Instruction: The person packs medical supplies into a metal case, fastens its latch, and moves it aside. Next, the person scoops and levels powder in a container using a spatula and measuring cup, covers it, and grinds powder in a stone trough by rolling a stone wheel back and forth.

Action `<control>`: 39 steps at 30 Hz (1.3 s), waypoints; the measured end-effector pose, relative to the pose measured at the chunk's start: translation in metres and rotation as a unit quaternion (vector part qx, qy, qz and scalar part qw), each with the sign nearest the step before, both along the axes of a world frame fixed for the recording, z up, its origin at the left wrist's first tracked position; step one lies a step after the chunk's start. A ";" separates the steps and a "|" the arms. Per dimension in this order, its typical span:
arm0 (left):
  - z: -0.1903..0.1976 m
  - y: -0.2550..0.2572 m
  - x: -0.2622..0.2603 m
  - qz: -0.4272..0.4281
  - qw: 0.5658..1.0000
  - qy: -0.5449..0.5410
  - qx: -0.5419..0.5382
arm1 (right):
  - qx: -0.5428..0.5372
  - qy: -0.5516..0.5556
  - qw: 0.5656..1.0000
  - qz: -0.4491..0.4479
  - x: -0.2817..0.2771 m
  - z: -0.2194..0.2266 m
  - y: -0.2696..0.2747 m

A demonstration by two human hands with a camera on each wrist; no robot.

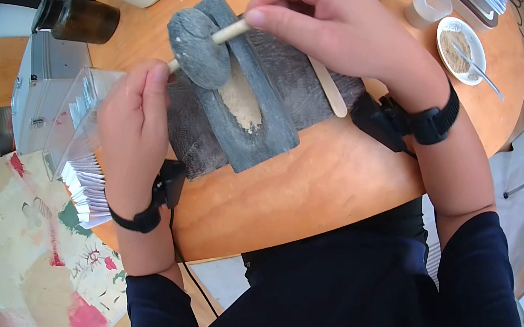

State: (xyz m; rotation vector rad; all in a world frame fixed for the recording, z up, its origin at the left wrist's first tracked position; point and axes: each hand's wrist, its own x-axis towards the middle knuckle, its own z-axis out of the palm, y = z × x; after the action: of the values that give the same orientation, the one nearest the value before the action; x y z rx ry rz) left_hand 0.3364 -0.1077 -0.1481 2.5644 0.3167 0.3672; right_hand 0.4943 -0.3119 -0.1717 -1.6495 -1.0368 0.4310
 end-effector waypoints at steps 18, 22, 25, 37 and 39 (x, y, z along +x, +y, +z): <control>0.001 -0.005 -0.017 -0.056 0.998 0.026 -0.011 | 0.063 0.016 0.994 0.091 0.006 -0.011 -0.007; 0.002 -0.007 -0.015 -0.013 0.998 0.053 -0.021 | 0.068 -0.001 0.996 0.053 0.001 -0.010 -0.003; -0.001 -0.011 -0.023 -0.056 0.997 0.042 -0.017 | 0.046 0.001 0.996 0.073 0.003 -0.008 -0.012; 0.024 -0.007 -0.023 -0.175 0.980 0.087 0.030 | 0.024 0.050 0.987 0.151 -0.005 0.008 -0.023; 0.015 -0.007 -0.017 -0.122 0.989 0.080 0.030 | 0.027 0.027 0.993 0.112 -0.005 0.003 -0.016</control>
State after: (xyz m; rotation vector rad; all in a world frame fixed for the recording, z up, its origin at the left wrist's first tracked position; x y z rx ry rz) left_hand 0.3192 -0.1144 -0.1335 2.6570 0.0457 0.0827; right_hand 0.4896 -0.3280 -0.1683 -1.4703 -1.1889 0.5871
